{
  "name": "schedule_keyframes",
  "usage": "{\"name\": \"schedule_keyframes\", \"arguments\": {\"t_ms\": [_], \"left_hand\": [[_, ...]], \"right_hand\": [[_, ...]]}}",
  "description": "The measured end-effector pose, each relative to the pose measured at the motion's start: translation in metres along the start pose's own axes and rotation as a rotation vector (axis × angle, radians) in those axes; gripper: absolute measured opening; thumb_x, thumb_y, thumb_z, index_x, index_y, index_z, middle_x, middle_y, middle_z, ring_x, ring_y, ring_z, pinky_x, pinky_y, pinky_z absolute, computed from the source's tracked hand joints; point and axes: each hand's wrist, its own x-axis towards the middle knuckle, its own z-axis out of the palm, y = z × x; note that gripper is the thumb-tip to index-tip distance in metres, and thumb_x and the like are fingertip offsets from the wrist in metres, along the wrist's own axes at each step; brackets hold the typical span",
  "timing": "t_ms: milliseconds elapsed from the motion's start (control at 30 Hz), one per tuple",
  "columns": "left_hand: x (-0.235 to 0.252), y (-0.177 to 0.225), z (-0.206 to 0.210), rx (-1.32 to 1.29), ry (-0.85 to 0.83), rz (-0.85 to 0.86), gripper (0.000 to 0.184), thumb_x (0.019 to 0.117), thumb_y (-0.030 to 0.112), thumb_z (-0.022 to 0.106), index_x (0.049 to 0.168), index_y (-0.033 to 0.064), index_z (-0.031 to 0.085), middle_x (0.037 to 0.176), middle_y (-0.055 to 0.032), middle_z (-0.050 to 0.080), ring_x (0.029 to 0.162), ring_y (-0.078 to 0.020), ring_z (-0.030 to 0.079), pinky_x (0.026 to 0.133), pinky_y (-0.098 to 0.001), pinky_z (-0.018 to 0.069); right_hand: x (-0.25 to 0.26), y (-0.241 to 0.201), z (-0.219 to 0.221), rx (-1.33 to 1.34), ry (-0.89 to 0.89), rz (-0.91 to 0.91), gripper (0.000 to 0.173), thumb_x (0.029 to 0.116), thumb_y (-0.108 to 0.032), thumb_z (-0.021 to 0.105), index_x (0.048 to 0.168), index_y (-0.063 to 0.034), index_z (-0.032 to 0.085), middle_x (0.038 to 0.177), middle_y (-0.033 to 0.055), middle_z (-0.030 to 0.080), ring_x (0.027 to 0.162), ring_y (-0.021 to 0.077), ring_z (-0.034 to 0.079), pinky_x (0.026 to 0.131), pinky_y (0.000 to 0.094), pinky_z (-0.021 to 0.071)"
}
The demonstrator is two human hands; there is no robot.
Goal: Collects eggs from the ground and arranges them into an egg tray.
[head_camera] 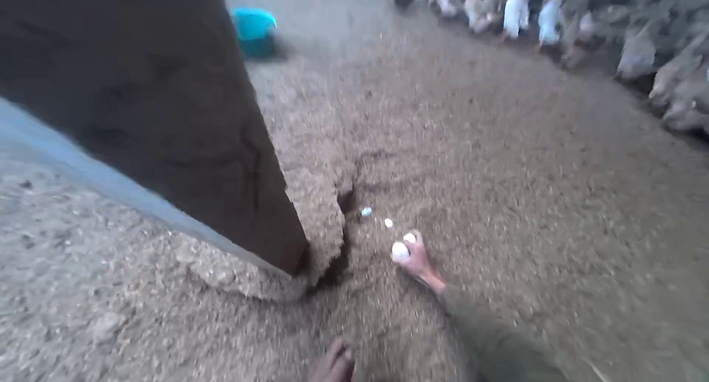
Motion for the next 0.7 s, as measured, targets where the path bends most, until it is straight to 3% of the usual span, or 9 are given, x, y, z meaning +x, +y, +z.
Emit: {"name": "schedule_keyframes", "arguments": {"t_ms": [33,100,200,267,367,500,600,633,700], "left_hand": [[0.008,-0.001,0.006,-0.097,0.024,-0.051,0.038,0.1089,0.022,0.034,0.137,0.0019,0.05,0.095,-0.0044,0.063,0.079,-0.0128,0.062,0.073,-0.0347,0.0555],[0.031,-0.008,0.02,-0.261,0.093,-0.092,0.05,0.1092,0.033,0.032,0.152,0.007,0.036,0.118,-0.0111,0.065,0.1,-0.0228,0.068,0.083,-0.0449,0.0591],[0.067,-0.016,0.044,-0.469,0.206,-0.05,0.076,0.1027,0.06,0.036,0.164,0.0226,0.013,0.155,-0.0147,0.044,0.129,-0.0357,0.057,0.09,-0.059,0.0566],[0.084,-0.015,0.052,-0.519,0.291,0.051,0.091,0.0965,0.074,0.035,0.165,0.023,0.005,0.162,-0.014,0.034,0.135,-0.0327,0.053,0.094,-0.0566,0.0559],[0.092,-0.012,0.063,-0.589,0.438,0.217,0.098,0.095,0.077,0.028,0.164,0.0108,0.007,0.15,-0.0117,0.05,0.128,-0.0143,0.057,0.104,-0.0358,0.0512],[0.09,-0.016,0.069,-0.753,0.622,0.306,0.118,0.0818,0.089,0.042,0.157,0.0002,0.024,0.133,-0.0086,0.062,0.116,-0.0087,0.062,0.1,-0.0294,0.0526],[0.086,-0.018,0.075,-0.871,0.674,0.375,0.088,0.0903,0.077,0.047,0.138,0.0029,0.049,0.114,-0.0015,0.07,0.104,-0.0058,0.068,0.091,-0.0269,0.0572],[0.085,-0.017,0.078,-0.936,0.677,0.385,0.07,0.0953,0.07,0.044,0.125,0.0079,0.057,0.103,0.0012,0.073,0.096,-0.0048,0.07,0.085,-0.0256,0.0591],[0.085,-0.019,0.079,-1.068,0.661,0.383,0.056,0.1023,0.059,0.034,0.109,0.0113,0.063,0.092,0.0005,0.073,0.087,-0.0065,0.071,0.078,-0.0271,0.0606]], "right_hand": [[-0.008,-0.016,0.0,0.114,0.006,0.077,0.057,0.0767,-0.036,0.084,0.121,-0.0014,0.072,0.151,0.0309,0.041,0.133,0.0395,0.051,0.108,0.048,0.0483],[-0.031,-0.05,0.001,0.382,-0.034,0.181,0.06,0.0842,-0.032,0.076,0.13,0.0055,0.064,0.151,0.0291,0.041,0.131,0.0359,0.052,0.107,0.0469,0.0475],[-0.08,-0.096,0.011,0.705,-0.209,0.26,0.078,0.0801,-0.043,0.07,0.138,0.0055,0.052,0.134,0.0225,0.056,0.11,0.0256,0.063,0.091,0.0437,0.0566],[-0.103,-0.123,0.017,0.785,-0.344,0.279,0.076,0.08,-0.042,0.069,0.136,0.0053,0.053,0.136,0.0222,0.054,0.114,0.0249,0.061,0.095,0.043,0.0538],[-0.121,-0.145,0.026,0.691,-0.4,0.257,0.065,0.0858,-0.043,0.067,0.129,0.0046,0.063,0.145,0.0253,0.047,0.126,0.0303,0.054,0.103,0.0467,0.049],[-0.134,-0.156,0.039,0.522,-0.424,0.188,0.065,0.0905,-0.054,0.063,0.134,-0.0053,0.063,0.148,0.0249,0.044,0.126,0.032,0.056,0.099,0.0491,0.053],[-0.137,-0.153,0.044,0.241,-0.518,0.09,0.064,0.0979,-0.065,0.041,0.14,-0.0202,0.058,0.155,0.0192,0.04,0.127,0.0341,0.056,0.095,0.0563,0.0525],[-0.137,-0.153,0.042,0.167,-0.567,0.077,0.063,0.0994,-0.064,0.038,0.141,-0.0214,0.057,0.155,0.018,0.04,0.13,0.0354,0.054,0.098,0.0582,0.0491],[-0.133,-0.156,0.035,0.035,-0.688,0.043,0.063,0.101,-0.066,0.033,0.141,-0.0229,0.056,0.154,0.016,0.043,0.128,0.0354,0.055,0.097,0.0586,0.0475]]}}
